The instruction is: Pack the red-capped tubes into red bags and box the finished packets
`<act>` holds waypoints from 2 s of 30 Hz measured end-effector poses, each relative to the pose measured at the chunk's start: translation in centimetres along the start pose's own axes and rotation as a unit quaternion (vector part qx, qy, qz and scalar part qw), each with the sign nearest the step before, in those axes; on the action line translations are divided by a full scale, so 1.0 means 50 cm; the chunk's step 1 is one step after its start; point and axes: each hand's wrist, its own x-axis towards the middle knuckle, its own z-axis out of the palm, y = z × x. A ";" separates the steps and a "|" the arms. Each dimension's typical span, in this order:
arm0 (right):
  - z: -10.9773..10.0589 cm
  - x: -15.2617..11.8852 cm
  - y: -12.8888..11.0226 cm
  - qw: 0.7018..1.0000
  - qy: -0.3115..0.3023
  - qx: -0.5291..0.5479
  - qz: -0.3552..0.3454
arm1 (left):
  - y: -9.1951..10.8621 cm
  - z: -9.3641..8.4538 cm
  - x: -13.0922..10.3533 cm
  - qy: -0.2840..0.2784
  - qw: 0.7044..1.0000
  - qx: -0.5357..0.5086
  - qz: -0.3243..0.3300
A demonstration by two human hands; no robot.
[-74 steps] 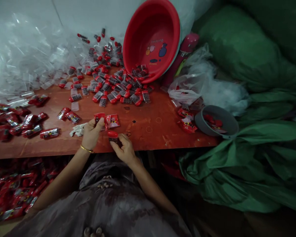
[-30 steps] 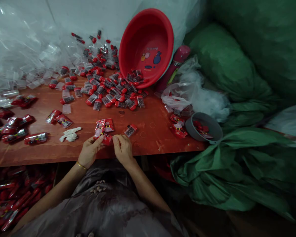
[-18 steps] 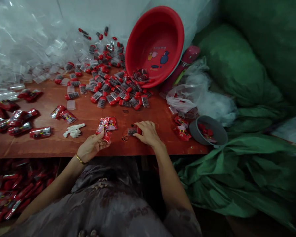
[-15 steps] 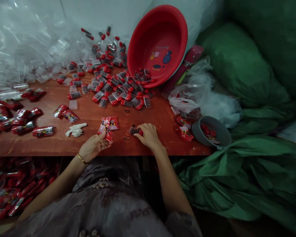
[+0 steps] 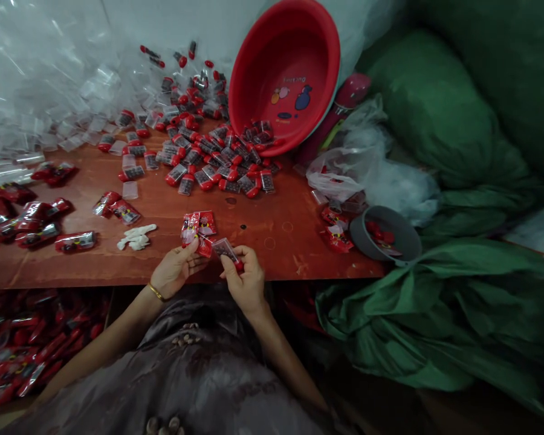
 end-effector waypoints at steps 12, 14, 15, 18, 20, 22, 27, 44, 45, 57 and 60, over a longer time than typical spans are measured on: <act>0.019 -0.008 0.002 0.994 -0.055 0.049 0.075 | -0.014 0.006 0.000 0.058 0.995 -0.009 0.077; 0.017 -0.006 -0.001 0.993 -0.069 0.057 0.083 | -0.019 0.009 0.000 0.071 0.992 -0.013 0.103; 0.016 -0.005 -0.002 0.992 -0.078 0.060 0.085 | -0.021 0.011 0.000 0.075 0.990 -0.014 0.117; 0.014 -0.003 -0.003 0.991 -0.088 0.064 0.082 | -0.026 0.012 0.002 0.086 0.984 -0.005 0.157; 0.013 -0.001 -0.001 0.993 -0.077 0.057 0.073 | -0.031 0.010 0.004 0.094 0.978 0.013 0.184; 0.012 0.002 0.003 0.993 -0.072 0.055 0.072 | -0.037 0.006 0.007 0.099 0.971 0.033 0.213; 0.007 0.007 0.013 0.979 -0.113 0.127 0.109 | -0.052 -0.003 0.014 0.092 0.956 0.067 0.269; 0.015 0.020 0.015 0.982 -0.114 0.132 0.076 | -0.026 0.024 0.015 0.040 0.993 0.024 0.108; 0.013 0.021 0.016 0.978 -0.127 0.150 0.074 | -0.019 0.024 0.016 0.042 0.994 0.007 0.098; 0.017 0.045 0.041 0.989 -0.117 0.089 -0.007 | -0.020 0.007 0.001 -0.059 0.995 0.080 0.003; 0.021 0.047 0.036 0.990 -0.125 0.028 -0.055 | -0.020 -0.008 0.003 -0.061 0.993 0.097 -0.024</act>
